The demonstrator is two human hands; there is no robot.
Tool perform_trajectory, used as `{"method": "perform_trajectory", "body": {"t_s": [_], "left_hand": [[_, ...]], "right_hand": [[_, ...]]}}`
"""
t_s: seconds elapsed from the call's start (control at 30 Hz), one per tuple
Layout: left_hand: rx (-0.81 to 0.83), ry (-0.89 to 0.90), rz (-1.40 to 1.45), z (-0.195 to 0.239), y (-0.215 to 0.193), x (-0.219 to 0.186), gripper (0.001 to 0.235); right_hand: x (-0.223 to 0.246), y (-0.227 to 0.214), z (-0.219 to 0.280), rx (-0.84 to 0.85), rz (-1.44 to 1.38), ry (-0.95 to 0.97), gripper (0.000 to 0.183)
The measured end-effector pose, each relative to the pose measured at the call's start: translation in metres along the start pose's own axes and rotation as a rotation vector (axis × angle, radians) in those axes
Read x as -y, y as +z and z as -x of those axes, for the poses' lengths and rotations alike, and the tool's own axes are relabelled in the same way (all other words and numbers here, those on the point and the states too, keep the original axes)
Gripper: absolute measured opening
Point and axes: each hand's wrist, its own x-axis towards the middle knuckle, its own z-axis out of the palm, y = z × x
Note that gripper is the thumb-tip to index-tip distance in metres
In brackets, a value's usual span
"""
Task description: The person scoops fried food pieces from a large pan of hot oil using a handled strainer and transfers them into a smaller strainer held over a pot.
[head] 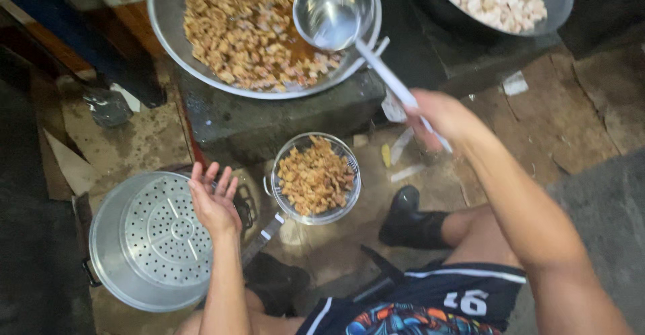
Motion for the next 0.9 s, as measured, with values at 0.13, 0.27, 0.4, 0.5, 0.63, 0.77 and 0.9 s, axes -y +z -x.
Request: {"method": "perform_trajectory", "body": {"t_s": [0.13,0.27,0.4,0.5,0.63,0.77,0.9], "left_hand": [[-0.01,0.005,0.011,-0.001,0.0,-0.001,0.07],[-0.042,0.022,0.035,-0.003,-0.003,-0.009,0.07],[-0.06,0.032,0.061,-0.008,-0.006,-0.015,0.07],[-0.069,0.026,0.073,-0.006,-0.011,-0.018,0.069],[-0.063,0.025,0.094,-0.001,-0.012,-0.021,0.069],[-0.059,0.027,0.089,0.003,-0.013,-0.026,0.069],[-0.049,0.026,0.107,0.006,-0.018,-0.025,0.07]], "right_hand": [[0.021,-0.014,-0.174,-0.353,0.896,-0.335,0.028],[0.03,-0.005,-0.297,-0.721,1.34,-0.339,0.039],[0.013,0.008,-0.327,-0.635,1.482,-0.179,0.06],[0.001,0.021,-0.318,-0.517,1.433,-0.177,0.044],[0.007,0.022,-0.287,-0.274,1.522,-0.175,0.037],[0.031,0.031,-0.269,-0.069,1.474,0.281,0.011],[0.037,0.048,-0.257,0.45,1.816,-0.096,0.003]]}}
